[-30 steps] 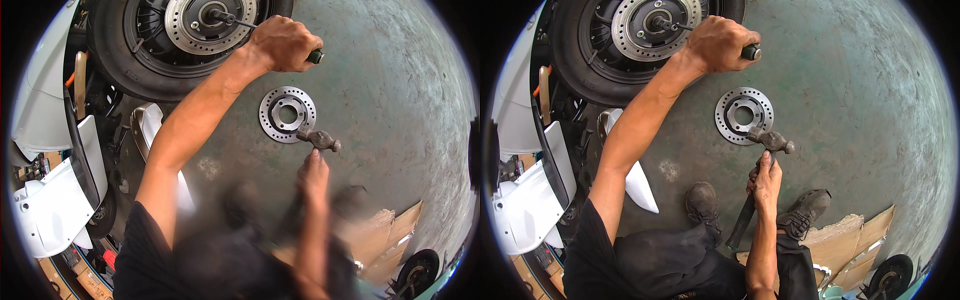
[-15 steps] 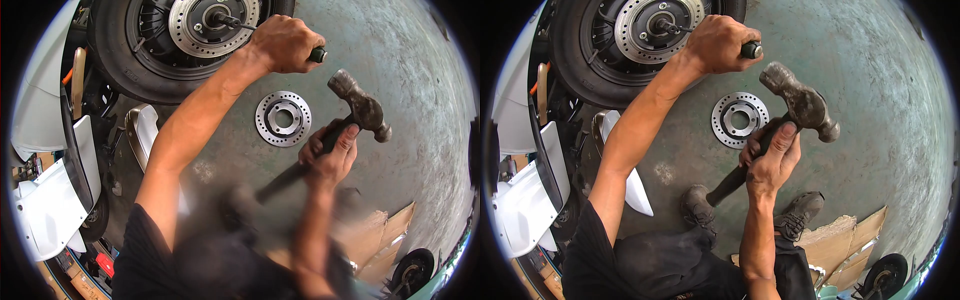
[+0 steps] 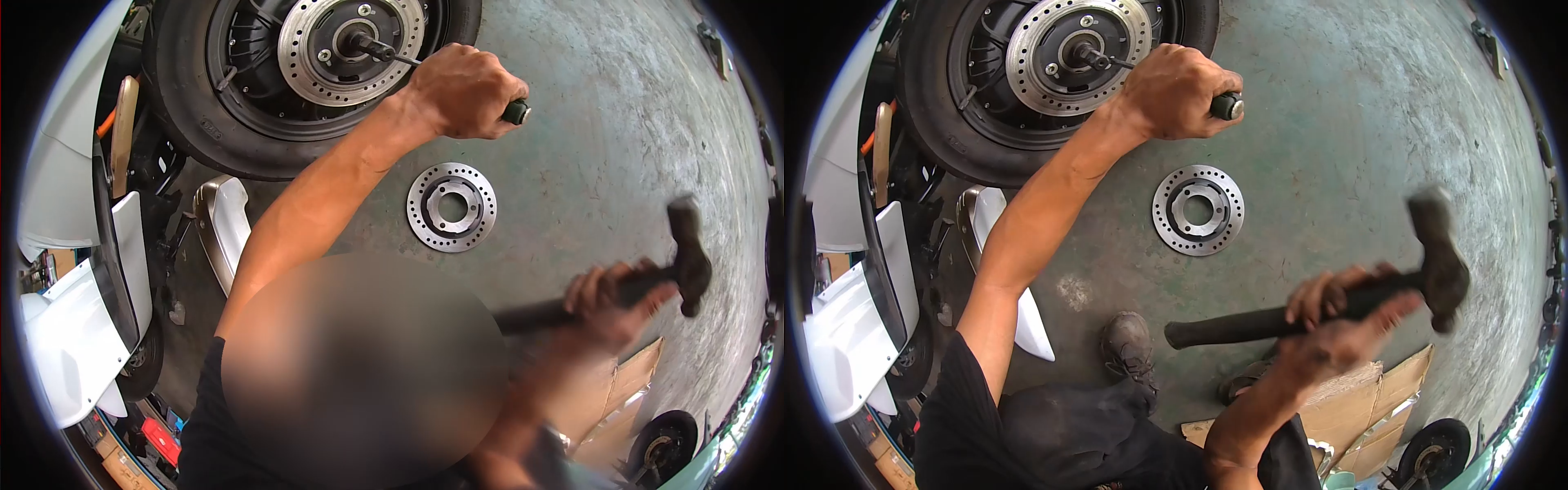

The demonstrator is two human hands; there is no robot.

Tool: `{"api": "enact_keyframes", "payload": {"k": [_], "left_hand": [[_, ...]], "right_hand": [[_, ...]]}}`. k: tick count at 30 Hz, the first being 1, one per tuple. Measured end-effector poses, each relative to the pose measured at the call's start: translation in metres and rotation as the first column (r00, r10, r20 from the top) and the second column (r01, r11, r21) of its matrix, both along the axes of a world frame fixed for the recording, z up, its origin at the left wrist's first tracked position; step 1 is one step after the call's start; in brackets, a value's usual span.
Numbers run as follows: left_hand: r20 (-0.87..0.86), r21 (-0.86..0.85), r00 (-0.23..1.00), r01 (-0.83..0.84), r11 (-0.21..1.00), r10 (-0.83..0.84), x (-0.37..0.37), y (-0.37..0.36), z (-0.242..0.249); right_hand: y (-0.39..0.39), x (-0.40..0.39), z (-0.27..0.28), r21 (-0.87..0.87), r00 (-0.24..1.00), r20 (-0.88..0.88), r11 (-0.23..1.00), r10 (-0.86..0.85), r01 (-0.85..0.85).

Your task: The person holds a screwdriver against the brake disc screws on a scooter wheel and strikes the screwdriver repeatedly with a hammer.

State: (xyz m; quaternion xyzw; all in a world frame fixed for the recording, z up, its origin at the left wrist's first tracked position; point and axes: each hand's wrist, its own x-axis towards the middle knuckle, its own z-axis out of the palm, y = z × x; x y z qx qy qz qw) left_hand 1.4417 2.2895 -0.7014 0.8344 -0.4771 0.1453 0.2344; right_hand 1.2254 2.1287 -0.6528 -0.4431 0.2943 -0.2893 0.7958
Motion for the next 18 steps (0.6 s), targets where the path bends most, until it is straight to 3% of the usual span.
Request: {"api": "enact_keyframes", "payload": {"k": [1,2,4,7,8,9,10,18], "left_hand": [[-0.002,0.008,1.000,0.000,1.000,0.000,-0.001,0.000,0.002],[-0.006,0.009,1.000,-0.007,1.000,0.007,-0.001,0.001,0.002],[0.003,-0.010,1.000,0.007,1.000,-0.006,-0.001,0.001,0.002],[0.050,-0.021,0.999,0.022,1.000,-0.021,0.000,0.002,-0.001],[0.009,-0.023,1.000,0.028,0.999,-0.028,-0.019,-0.002,-0.009],[-0.029,-0.038,0.999,0.037,0.999,-0.038,-0.020,-0.004,-0.010],[-0.016,-0.049,0.999,0.029,0.998,-0.030,-0.002,-0.002,-0.002],[0.012,0.033,1.000,0.008,0.999,-0.008,-0.012,-0.004,-0.003]], "right_hand": [[-0.018,-0.015,0.002,-0.057,0.993,0.121,0.998,0.006,0.001],[-0.024,-0.019,0.012,-0.149,0.989,0.128,0.984,-0.079,0.098],[-0.029,-0.023,0.013,-0.146,0.974,0.136,0.968,-0.184,0.203],[0.029,0.017,-0.018,-0.033,0.959,0.150,0.968,-0.242,0.250],[0.028,0.003,-0.031,-0.129,0.987,-0.161,0.992,-0.011,-0.010],[0.028,0.005,-0.046,-0.145,0.890,-0.415,0.952,0.189,-0.269],[0.029,0.026,-0.062,-0.116,0.714,-0.603,0.847,0.355,-0.518],[0.040,-0.046,-0.135,0.015,0.597,-0.655,0.798,0.464,-0.603]]}}
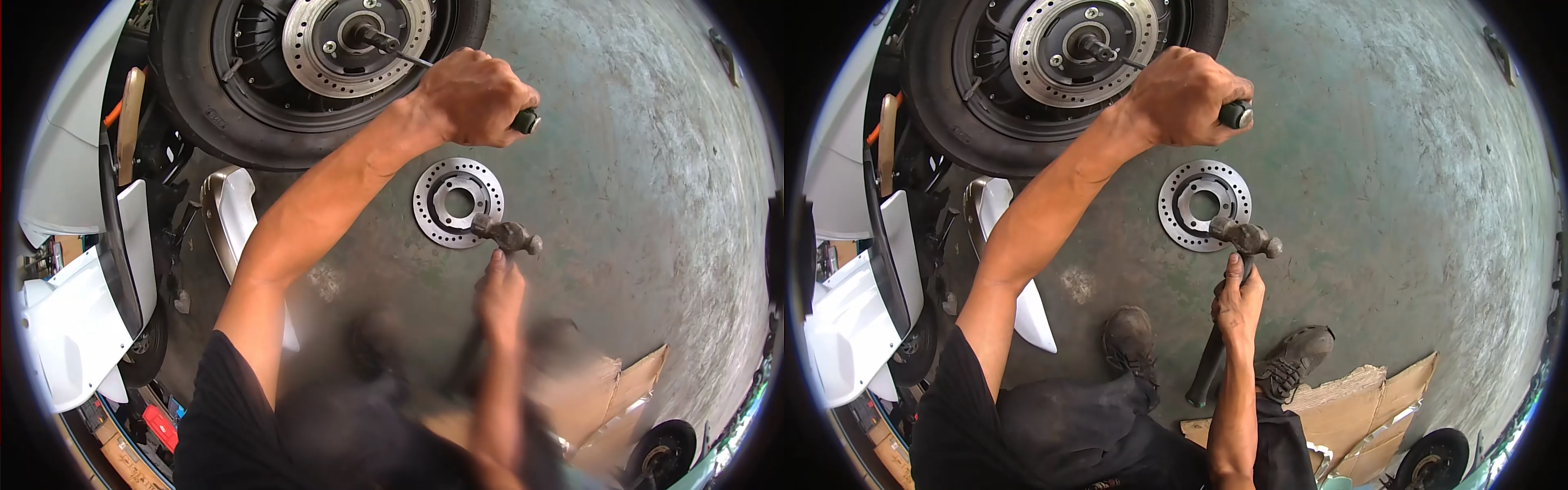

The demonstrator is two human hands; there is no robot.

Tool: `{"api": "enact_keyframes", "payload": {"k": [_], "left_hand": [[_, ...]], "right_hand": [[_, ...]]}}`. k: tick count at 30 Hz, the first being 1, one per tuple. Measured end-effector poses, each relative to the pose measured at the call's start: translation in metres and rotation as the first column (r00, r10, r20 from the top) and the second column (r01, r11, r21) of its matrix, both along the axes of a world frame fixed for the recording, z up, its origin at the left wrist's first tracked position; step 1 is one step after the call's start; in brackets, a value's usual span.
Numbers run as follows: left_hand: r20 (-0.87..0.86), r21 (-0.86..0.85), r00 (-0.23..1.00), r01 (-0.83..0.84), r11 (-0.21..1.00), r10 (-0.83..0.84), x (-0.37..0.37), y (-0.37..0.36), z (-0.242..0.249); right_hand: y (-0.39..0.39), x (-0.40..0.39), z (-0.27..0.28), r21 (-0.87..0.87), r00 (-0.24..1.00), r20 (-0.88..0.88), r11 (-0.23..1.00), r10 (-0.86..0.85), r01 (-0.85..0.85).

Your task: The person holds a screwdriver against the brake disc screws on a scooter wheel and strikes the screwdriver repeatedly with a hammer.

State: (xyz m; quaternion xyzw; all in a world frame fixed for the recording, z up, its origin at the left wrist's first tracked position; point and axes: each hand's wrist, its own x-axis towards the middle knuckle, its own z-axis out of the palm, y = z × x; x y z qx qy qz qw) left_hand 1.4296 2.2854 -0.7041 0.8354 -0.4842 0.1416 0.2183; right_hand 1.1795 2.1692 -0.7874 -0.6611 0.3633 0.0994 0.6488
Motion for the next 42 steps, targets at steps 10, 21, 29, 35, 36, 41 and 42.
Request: {"api": "enact_keyframes", "payload": {"k": [10,21,29,35,36,41,42], "left_hand": [[0.017,-0.016,0.999,-0.032,0.999,0.033,0.008,0.001,-0.001],[0.018,0.002,0.999,-0.031,1.000,0.031,0.010,0.001,0.002],[-0.034,0.075,0.998,-0.056,0.996,0.058,0.006,0.003,0.008],[-0.016,0.066,0.999,-0.043,0.997,0.045,0.007,0.006,0.008],[0.008,0.040,1.000,-0.024,0.999,0.024,0.007,0.006,0.006],[0.027,-0.013,1.000,0.002,1.000,-0.001,0.009,0.003,0.000],[0.024,-0.007,1.000,-0.002,1.000,0.002,0.009,0.004,0.002]], "right_hand": [[0.011,-0.001,0.008,0.128,0.997,-0.045,0.989,-0.062,0.067],[0.016,0.002,0.010,0.101,0.995,-0.046,0.990,-0.094,0.098],[0.019,0.001,0.007,0.104,0.995,-0.055,0.991,-0.084,0.089],[0.023,0.004,0.014,0.114,0.994,-0.045,0.988,-0.098,0.103],[0.024,0.005,0.015,0.124,0.993,-0.041,0.986,-0.109,0.114],[0.023,0.006,0.015,0.109,0.995,-0.022,0.989,-0.095,0.097],[0.023,0.006,0.015,0.114,0.996,-0.014,0.989,-0.091,0.092]]}}
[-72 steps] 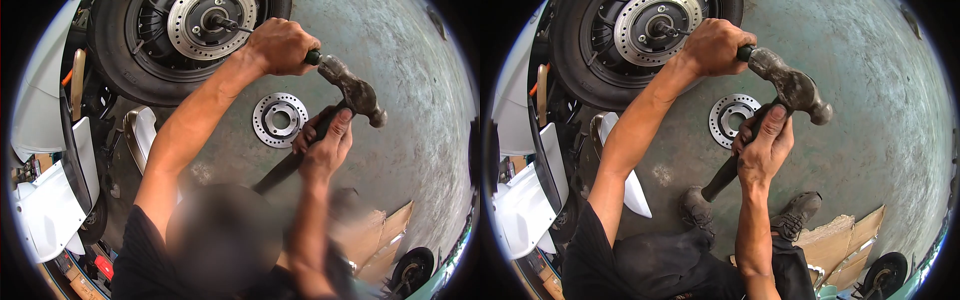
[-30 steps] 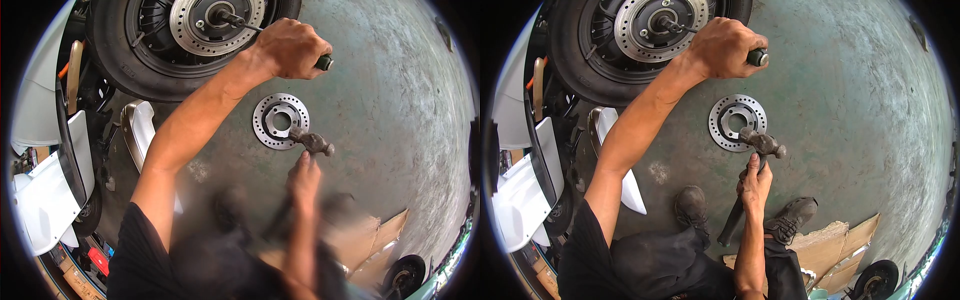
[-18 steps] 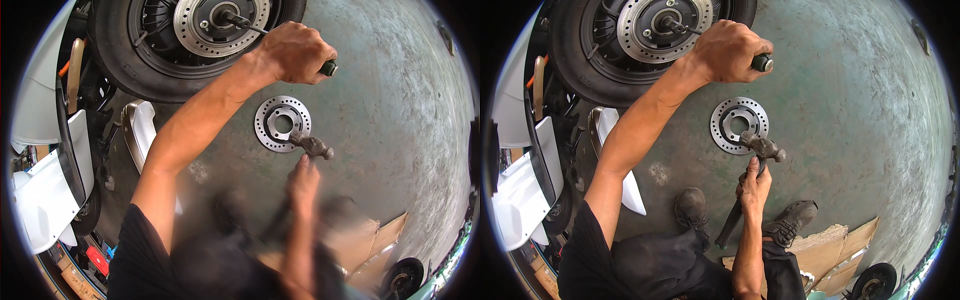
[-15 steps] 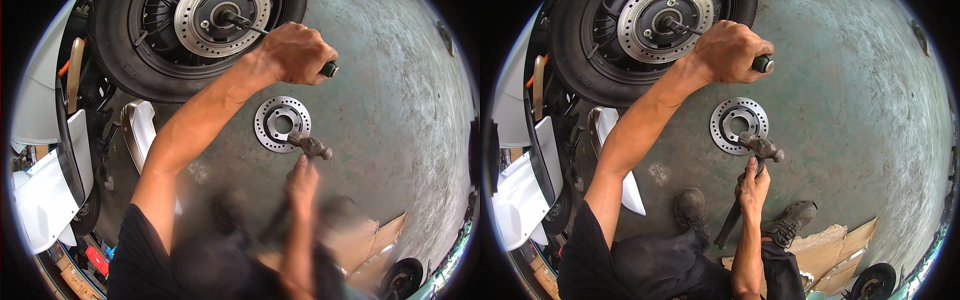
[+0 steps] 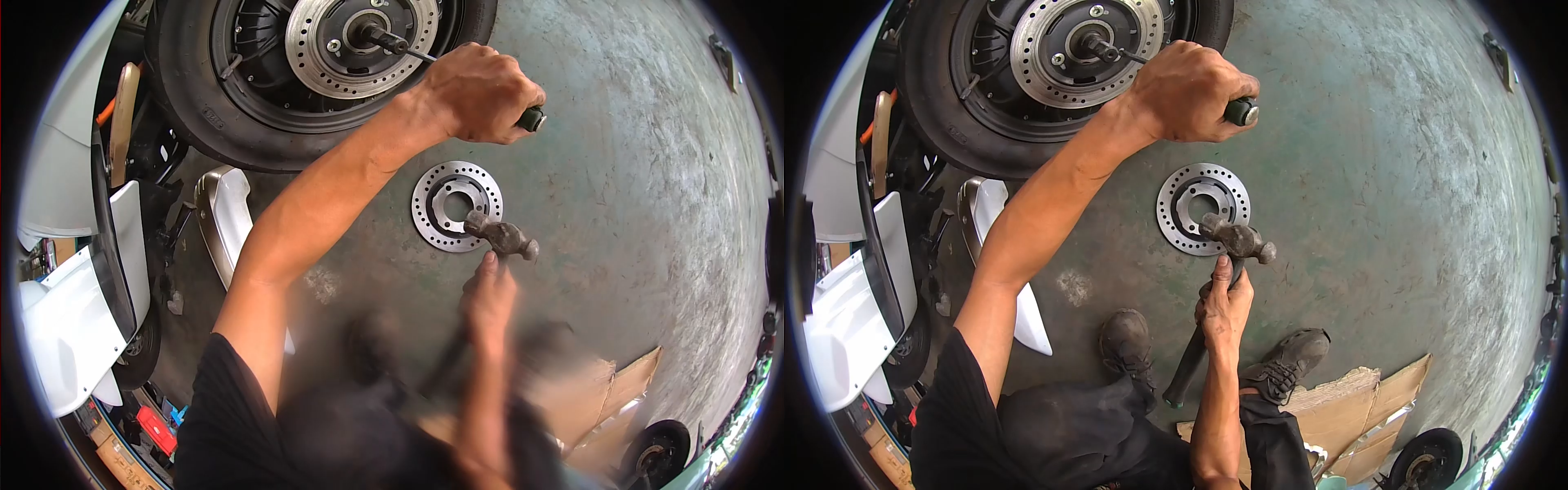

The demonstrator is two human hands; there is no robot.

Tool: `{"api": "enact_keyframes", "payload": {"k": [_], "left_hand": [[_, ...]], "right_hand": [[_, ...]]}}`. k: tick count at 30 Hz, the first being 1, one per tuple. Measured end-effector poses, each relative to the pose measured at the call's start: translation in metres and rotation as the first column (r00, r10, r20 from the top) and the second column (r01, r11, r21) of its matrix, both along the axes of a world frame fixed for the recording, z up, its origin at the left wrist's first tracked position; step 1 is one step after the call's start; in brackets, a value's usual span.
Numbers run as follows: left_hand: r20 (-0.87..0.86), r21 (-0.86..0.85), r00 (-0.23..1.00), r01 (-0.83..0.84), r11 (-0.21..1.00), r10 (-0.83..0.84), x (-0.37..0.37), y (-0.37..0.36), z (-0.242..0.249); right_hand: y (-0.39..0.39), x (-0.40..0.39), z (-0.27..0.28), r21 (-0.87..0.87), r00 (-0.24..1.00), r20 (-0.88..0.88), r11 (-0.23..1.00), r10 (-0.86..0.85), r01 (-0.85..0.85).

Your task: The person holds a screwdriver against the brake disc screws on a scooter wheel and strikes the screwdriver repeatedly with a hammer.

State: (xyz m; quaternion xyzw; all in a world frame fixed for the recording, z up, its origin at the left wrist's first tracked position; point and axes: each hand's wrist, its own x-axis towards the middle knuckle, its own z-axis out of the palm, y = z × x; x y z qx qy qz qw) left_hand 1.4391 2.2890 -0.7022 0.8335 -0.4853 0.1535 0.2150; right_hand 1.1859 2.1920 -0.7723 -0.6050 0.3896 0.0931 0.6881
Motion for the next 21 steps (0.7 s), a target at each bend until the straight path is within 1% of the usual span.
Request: {"api": "enact_keyframes", "payload": {"k": [4,10,16,19,21], "left_hand": [[-0.009,0.028,1.000,-0.012,1.000,0.012,0.001,0.000,0.002],[-0.025,0.045,1.000,-0.016,0.999,0.017,0.001,0.002,0.000],[0.006,0.021,1.000,-0.010,1.000,0.010,0.000,0.002,0.000],[-0.002,0.030,1.000,-0.011,0.999,0.012,0.000,0.003,0.002],[-0.003,0.023,1.000,-0.012,1.000,0.012,0.001,0.001,0.000]], "right_hand": [[-0.001,-0.001,-0.001,-0.016,1.000,-0.008,1.000,-0.001,0.001],[-0.005,-0.001,-0.002,0.007,1.000,-0.001,1.000,-0.021,0.021],[-0.009,0.001,0.000,-0.017,0.999,-0.011,0.999,-0.033,0.033],[-0.015,0.011,0.013,-0.003,0.999,-0.033,0.999,-0.038,0.038],[-0.025,0.020,0.022,0.071,0.997,0.004,0.994,-0.078,0.078]]}}
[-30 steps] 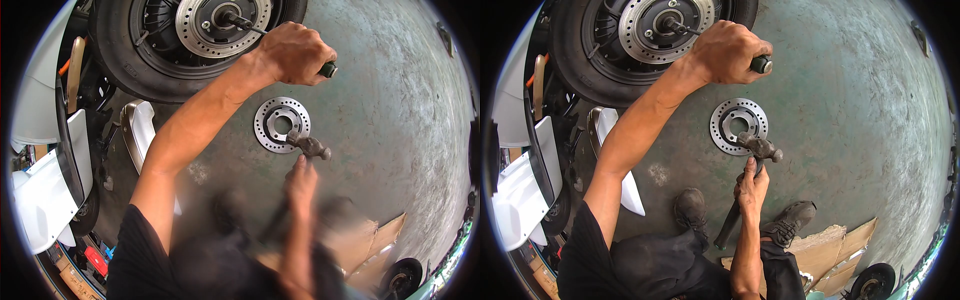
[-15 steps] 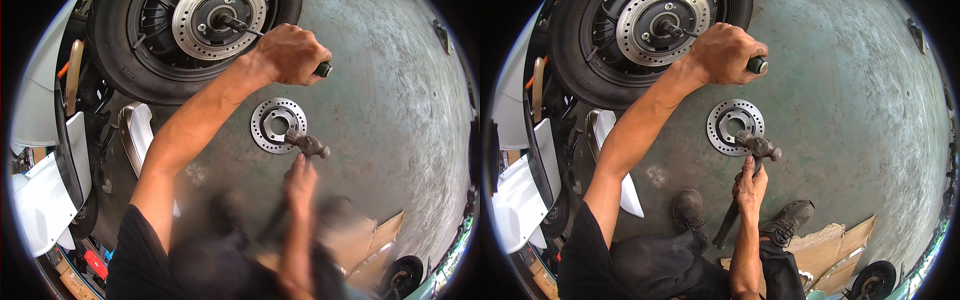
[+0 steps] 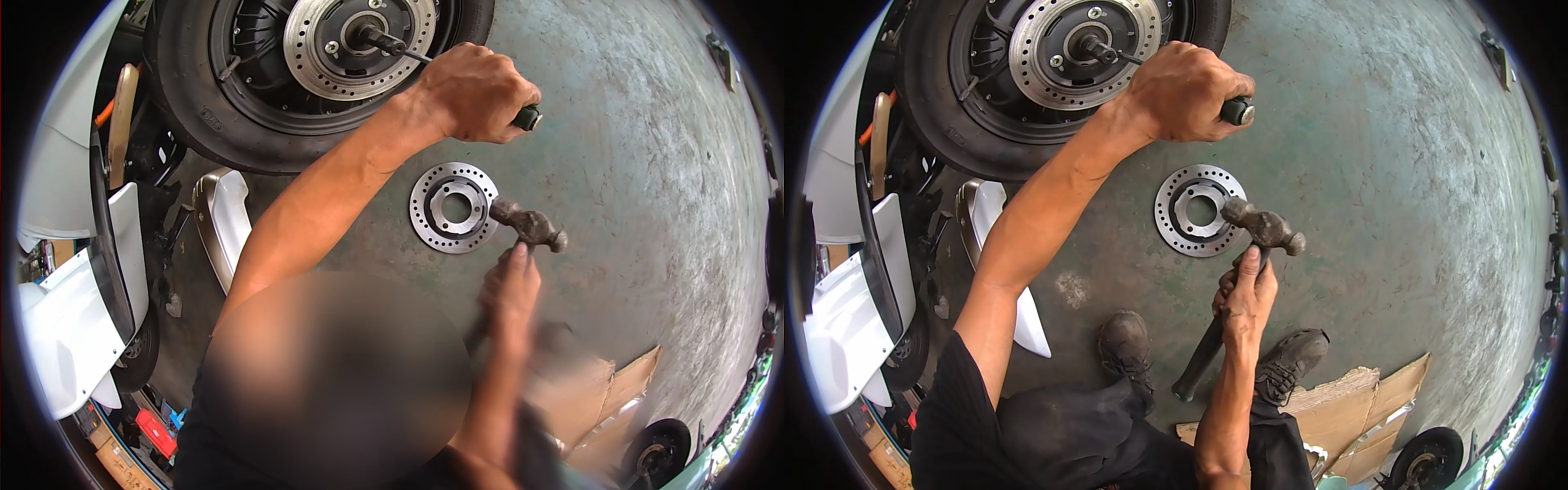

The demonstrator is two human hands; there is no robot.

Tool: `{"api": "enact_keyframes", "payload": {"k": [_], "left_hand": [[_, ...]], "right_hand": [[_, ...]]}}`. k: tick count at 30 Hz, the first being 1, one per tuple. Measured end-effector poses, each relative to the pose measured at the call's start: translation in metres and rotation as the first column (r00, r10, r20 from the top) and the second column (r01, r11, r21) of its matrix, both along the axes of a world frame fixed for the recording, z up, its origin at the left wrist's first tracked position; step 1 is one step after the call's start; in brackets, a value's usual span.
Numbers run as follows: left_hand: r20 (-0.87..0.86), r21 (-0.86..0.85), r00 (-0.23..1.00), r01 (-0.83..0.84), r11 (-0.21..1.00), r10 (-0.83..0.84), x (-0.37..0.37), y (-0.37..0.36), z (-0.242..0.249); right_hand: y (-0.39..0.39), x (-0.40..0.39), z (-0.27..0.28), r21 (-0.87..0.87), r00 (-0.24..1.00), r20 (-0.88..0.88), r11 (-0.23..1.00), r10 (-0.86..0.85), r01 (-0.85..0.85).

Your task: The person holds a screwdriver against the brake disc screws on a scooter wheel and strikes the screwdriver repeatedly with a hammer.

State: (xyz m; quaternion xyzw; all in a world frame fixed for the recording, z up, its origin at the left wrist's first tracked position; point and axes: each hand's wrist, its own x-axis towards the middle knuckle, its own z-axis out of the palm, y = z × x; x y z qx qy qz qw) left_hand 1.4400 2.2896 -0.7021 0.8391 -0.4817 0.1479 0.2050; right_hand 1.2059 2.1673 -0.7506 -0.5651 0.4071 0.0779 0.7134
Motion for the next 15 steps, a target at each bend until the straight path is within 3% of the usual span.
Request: {"api": "enact_keyframes", "payload": {"k": [4,6,9,10,11,15], "left_hand": [[-0.007,-0.014,1.000,0.006,1.000,-0.006,0.000,0.001,-0.002],[-0.005,-0.006,1.000,0.011,1.000,-0.011,-0.001,0.002,-0.003],[0.006,-0.011,1.000,0.023,1.000,-0.023,-0.002,0.004,0.000],[0.013,-0.027,0.999,0.029,0.999,-0.029,-0.002,0.004,0.001],[0.017,-0.031,0.999,0.034,0.999,-0.034,-0.002,0.003,-0.001],[-0.018,0.054,1.000,0.011,0.998,-0.010,-0.005,0.004,-0.002]], "right_hand": [[-0.010,0.023,0.041,-0.005,0.978,0.199,0.998,-0.062,0.065],[-0.007,0.034,0.062,-0.021,0.897,0.411,0.982,-0.164,0.189],[0.007,0.045,0.063,-0.012,0.803,0.562,0.969,-0.197,0.247],[0.015,0.051,0.058,-0.070,0.808,0.570,0.970,-0.152,0.231],[0.019,0.055,0.062,-0.184,0.870,0.491,0.980,0.027,0.074],[0.003,0.057,0.059,-0.157,0.898,0.439,0.986,0.017,0.058]]}}
